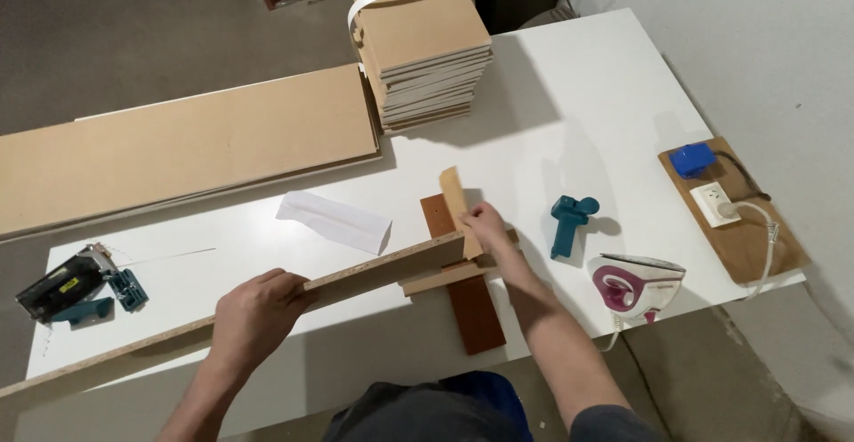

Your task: Sanding the edges of wooden boards using a power sander and manual sanding block, then organizing the boards on a workbench.

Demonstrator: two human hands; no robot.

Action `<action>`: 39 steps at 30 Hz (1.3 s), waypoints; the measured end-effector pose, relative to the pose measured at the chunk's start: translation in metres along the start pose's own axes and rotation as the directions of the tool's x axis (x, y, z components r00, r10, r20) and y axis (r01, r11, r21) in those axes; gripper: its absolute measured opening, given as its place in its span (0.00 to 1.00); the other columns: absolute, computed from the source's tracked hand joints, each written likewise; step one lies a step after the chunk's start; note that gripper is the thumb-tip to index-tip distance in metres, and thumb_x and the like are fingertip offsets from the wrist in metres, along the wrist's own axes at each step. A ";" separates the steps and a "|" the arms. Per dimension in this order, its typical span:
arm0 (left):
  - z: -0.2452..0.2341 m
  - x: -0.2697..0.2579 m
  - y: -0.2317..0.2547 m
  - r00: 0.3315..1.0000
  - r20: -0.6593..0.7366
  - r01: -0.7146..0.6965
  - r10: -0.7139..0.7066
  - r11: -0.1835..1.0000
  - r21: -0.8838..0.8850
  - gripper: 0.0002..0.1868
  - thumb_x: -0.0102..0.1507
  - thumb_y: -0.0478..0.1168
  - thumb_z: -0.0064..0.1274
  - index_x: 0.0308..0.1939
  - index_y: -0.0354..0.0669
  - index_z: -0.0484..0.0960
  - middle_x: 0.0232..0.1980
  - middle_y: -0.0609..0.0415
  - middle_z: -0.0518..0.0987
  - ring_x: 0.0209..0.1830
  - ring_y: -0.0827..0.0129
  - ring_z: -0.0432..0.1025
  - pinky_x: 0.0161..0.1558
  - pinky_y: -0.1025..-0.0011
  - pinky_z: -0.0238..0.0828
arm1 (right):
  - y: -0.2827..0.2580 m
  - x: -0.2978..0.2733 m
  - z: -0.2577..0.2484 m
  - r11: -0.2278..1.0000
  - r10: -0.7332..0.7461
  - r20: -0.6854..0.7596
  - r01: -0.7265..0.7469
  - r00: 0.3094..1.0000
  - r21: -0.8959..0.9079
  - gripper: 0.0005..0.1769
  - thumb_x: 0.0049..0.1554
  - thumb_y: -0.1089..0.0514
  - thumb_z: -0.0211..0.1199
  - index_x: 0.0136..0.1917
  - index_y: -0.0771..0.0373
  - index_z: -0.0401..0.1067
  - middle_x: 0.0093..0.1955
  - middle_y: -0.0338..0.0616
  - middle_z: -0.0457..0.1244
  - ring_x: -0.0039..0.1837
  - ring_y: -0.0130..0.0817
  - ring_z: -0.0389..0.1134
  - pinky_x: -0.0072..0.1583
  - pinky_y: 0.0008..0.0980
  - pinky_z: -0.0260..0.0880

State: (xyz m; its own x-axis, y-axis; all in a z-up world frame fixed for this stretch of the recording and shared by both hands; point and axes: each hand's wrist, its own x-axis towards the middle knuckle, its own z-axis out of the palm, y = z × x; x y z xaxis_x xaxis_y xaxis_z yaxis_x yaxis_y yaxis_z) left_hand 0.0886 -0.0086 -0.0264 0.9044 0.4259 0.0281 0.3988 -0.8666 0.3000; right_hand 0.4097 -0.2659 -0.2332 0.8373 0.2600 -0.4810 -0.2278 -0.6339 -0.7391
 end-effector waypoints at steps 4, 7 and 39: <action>0.010 0.016 0.026 0.995 0.097 0.033 -0.037 0.999 0.043 0.04 0.61 0.48 0.63 0.38 0.60 0.89 0.28 0.71 0.83 0.26 0.76 0.77 0.31 0.79 0.76 | 0.057 -0.022 -0.056 0.954 -0.082 -0.213 0.139 0.974 0.267 0.23 0.55 0.53 0.72 0.60 0.63 0.70 0.52 0.48 0.70 0.52 0.37 0.68 0.51 0.40 0.69; 0.019 0.025 0.040 0.992 0.130 0.004 -0.006 1.000 0.016 0.02 0.61 0.46 0.63 0.36 0.59 0.89 0.26 0.71 0.81 0.23 0.79 0.74 0.30 0.80 0.74 | 0.050 -0.107 -0.079 0.854 -0.058 -0.260 0.182 0.964 0.488 0.28 0.58 0.61 0.69 0.68 0.69 0.63 0.54 0.46 0.66 0.53 0.33 0.64 0.54 0.31 0.68; 0.078 0.051 0.100 0.954 0.093 -0.290 0.286 0.956 0.034 0.09 0.63 0.36 0.50 0.33 0.50 0.85 0.28 0.63 0.80 0.29 0.69 0.78 0.36 0.71 0.78 | 0.111 -0.100 0.016 0.244 -0.873 0.096 0.599 0.478 -0.763 0.08 0.58 0.57 0.60 0.42 0.45 0.78 0.45 0.35 0.65 0.53 0.37 0.66 0.51 0.44 0.71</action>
State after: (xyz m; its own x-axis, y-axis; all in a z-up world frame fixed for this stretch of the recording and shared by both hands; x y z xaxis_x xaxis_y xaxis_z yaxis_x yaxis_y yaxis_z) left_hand 0.1868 -0.0936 -0.0692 0.9907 0.1339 0.0237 0.1240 -0.9612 0.2465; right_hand 0.2920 -0.3505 -0.2748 0.5513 0.7477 0.3701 0.8250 -0.5547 -0.1083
